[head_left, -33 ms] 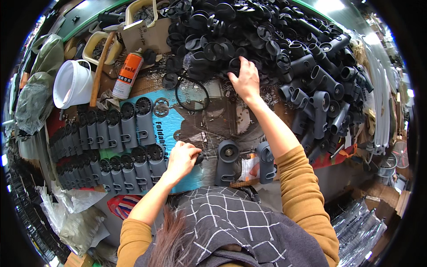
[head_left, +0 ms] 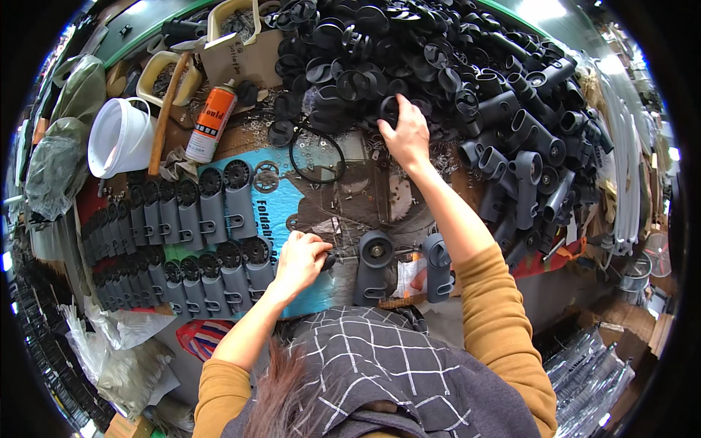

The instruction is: The person assembles small black plastic components by inserting circular pieces into cylindrical housings. They use a white plastic tool to press the pieces into place and arrange the assembled units on a tray. The person also retrieves a large white bag and handles larger black plastic parts.

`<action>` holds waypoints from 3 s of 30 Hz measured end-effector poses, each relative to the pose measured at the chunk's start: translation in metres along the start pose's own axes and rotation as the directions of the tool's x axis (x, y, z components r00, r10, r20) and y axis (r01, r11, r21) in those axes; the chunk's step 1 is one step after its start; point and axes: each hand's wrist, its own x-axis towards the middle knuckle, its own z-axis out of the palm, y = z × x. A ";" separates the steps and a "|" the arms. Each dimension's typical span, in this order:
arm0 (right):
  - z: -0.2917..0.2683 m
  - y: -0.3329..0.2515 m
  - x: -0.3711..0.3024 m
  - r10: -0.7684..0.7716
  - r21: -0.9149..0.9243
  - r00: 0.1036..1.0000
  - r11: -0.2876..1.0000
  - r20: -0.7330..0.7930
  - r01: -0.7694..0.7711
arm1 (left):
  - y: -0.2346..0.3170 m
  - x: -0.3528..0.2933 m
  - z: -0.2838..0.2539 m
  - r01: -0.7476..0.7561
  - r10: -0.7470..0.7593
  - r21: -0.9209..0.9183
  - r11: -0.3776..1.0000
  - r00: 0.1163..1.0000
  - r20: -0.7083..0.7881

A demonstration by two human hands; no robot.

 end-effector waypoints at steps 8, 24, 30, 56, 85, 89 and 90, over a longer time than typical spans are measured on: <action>-0.092 -0.034 -0.124 -0.115 0.450 0.581 -0.519 0.806 -0.727 | 0.039 0.044 -0.021 0.111 -0.230 -0.746 0.657 0.971 -0.058; -0.086 -0.047 -0.246 0.457 0.407 0.715 0.602 0.529 -0.687 | 0.066 0.006 0.019 0.261 -0.146 -0.746 0.613 0.965 0.218; -0.055 -0.022 -0.244 0.417 0.198 0.869 0.858 0.268 -0.473 | 0.054 0.030 0.048 0.110 -0.140 -0.418 0.902 0.989 -0.043; -0.032 -0.026 -0.253 0.482 0.489 0.798 0.630 0.362 -0.603 | 0.038 0.031 0.060 0.095 -0.044 -0.470 0.878 0.992 0.119; -0.174 -0.096 -0.250 0.136 0.478 0.955 0.841 0.265 -0.253 | 0.127 -0.022 -0.028 -0.224 0.393 -0.555 0.801 0.897 0.205; -0.172 -0.089 -0.239 0.137 0.525 0.986 0.834 0.097 -0.167 | 0.125 -0.013 -0.014 -0.349 0.437 -0.550 0.759 0.899 0.033; -0.172 -0.089 -0.237 0.163 0.560 0.980 0.805 0.113 -0.199 | 0.124 -0.013 -0.014 -0.295 0.402 -0.592 0.750 0.914 0.054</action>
